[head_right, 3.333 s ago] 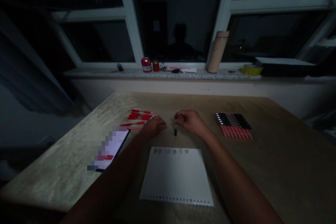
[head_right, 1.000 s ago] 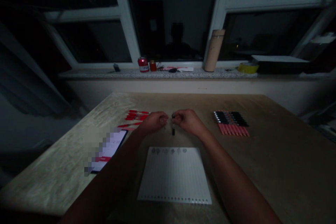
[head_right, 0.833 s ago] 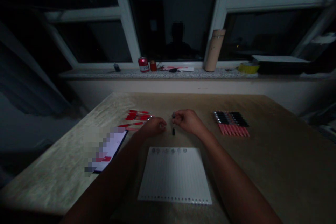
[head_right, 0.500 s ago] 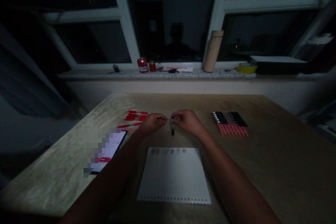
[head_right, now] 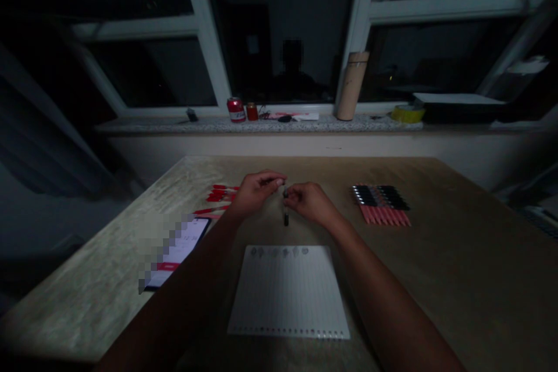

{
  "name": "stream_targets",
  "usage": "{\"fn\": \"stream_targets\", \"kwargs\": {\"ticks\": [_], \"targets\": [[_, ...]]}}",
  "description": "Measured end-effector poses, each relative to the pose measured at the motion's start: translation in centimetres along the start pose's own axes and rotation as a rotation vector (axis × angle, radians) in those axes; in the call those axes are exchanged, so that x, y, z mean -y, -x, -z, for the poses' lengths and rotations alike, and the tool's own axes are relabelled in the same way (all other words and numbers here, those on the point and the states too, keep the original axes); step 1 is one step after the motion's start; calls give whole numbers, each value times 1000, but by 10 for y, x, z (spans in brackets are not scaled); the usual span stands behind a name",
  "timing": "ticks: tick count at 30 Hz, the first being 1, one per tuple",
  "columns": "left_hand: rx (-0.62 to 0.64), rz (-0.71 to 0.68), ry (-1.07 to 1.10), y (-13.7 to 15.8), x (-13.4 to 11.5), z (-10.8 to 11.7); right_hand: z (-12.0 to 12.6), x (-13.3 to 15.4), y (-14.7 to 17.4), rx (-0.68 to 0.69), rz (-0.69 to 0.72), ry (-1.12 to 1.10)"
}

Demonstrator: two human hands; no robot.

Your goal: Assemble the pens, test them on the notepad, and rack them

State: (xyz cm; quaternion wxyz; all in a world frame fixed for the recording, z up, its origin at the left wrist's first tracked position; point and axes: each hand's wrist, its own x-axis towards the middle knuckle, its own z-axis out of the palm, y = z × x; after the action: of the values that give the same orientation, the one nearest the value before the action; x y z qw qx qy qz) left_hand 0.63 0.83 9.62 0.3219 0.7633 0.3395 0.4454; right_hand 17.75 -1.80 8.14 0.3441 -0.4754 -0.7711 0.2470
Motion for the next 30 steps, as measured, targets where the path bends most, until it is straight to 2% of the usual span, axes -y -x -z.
{"fn": "stream_targets", "kwargs": {"ticks": [9,25,30], "targets": [[33,-61,-78,0,-1,-3,0,0,0,-11,10,38],[94,-34,-210,4,0,-3,0,-2,-1,-3,3,36],[96,-27,-174,5,6,-4,1,-1,0,-3,5,52]]}}
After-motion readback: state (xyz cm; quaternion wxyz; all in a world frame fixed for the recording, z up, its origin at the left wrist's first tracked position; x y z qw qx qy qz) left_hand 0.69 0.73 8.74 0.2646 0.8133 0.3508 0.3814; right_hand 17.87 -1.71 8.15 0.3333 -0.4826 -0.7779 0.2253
